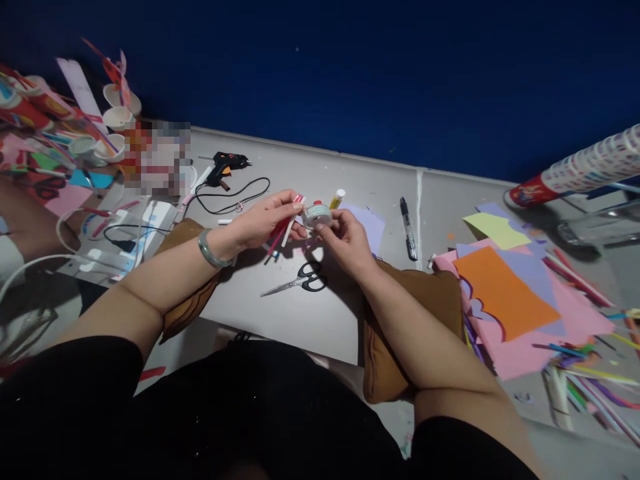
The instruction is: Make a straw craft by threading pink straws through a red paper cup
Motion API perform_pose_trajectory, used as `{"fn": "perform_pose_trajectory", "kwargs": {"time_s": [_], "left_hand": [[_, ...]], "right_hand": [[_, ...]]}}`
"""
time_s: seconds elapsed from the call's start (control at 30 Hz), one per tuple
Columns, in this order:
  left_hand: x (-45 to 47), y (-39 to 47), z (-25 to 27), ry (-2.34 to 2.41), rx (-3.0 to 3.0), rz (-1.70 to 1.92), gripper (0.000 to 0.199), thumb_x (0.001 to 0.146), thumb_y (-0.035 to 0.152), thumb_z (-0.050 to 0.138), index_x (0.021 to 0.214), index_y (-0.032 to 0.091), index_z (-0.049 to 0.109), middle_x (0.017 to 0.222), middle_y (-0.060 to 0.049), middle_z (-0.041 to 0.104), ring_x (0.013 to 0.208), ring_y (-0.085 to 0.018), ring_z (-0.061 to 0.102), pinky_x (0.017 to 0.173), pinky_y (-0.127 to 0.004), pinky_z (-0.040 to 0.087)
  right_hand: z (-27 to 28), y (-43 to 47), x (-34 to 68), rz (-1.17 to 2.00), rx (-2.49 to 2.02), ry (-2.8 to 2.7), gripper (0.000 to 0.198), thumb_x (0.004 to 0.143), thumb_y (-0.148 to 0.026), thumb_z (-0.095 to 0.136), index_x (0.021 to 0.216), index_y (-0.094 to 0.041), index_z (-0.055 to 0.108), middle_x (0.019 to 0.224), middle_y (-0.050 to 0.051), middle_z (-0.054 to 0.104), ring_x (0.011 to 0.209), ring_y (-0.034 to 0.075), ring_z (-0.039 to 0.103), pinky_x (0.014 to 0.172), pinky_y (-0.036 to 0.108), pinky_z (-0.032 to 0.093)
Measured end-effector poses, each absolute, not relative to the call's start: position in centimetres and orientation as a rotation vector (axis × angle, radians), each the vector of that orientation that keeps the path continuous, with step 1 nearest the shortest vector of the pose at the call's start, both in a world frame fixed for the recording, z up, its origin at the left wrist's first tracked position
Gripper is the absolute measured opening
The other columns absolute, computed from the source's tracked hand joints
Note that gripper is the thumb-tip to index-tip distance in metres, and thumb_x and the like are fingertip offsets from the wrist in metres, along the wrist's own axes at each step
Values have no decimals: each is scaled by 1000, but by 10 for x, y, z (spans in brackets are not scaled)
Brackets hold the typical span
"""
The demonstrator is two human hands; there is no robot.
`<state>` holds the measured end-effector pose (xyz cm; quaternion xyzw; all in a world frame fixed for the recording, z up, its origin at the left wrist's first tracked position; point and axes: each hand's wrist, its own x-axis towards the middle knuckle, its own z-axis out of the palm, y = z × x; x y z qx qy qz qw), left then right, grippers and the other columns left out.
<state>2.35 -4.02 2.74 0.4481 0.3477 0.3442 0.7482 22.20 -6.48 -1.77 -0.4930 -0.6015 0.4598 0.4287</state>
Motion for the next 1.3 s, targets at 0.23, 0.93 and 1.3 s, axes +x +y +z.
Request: {"fn": "perform_pose_trajectory", "kwargs": {"time_s": [0.23, 0.93, 1.3], "left_hand": [[15, -31, 40, 881, 990, 851, 10, 103, 25, 46, 95, 19, 43, 68, 4, 63, 56, -9, 66, 57, -18, 51], [6, -18, 47, 884, 970, 1202, 14, 101, 22, 46, 88, 19, 41, 70, 4, 60, 66, -9, 71, 71, -23, 58], [6, -21, 40, 771, 992, 1217, 15, 99, 25, 49, 87, 19, 42, 79, 0, 65, 83, -13, 74, 82, -28, 59]], "right_hand": [[8, -87, 224, 596, -1219, -2784, 14, 76, -23, 70, 90, -18, 67, 96, 10, 64, 89, 25, 59, 80, 36, 41], [25, -75, 239, 1693, -968, -2327, 28, 74, -38, 73, 67, -20, 51, 64, -3, 52, 62, 12, 46, 61, 26, 35], [10, -76, 231, 1715, -979, -1765, 60, 75, -78, 69, 79, -19, 55, 72, 0, 53, 62, 13, 46, 59, 27, 36]]}}
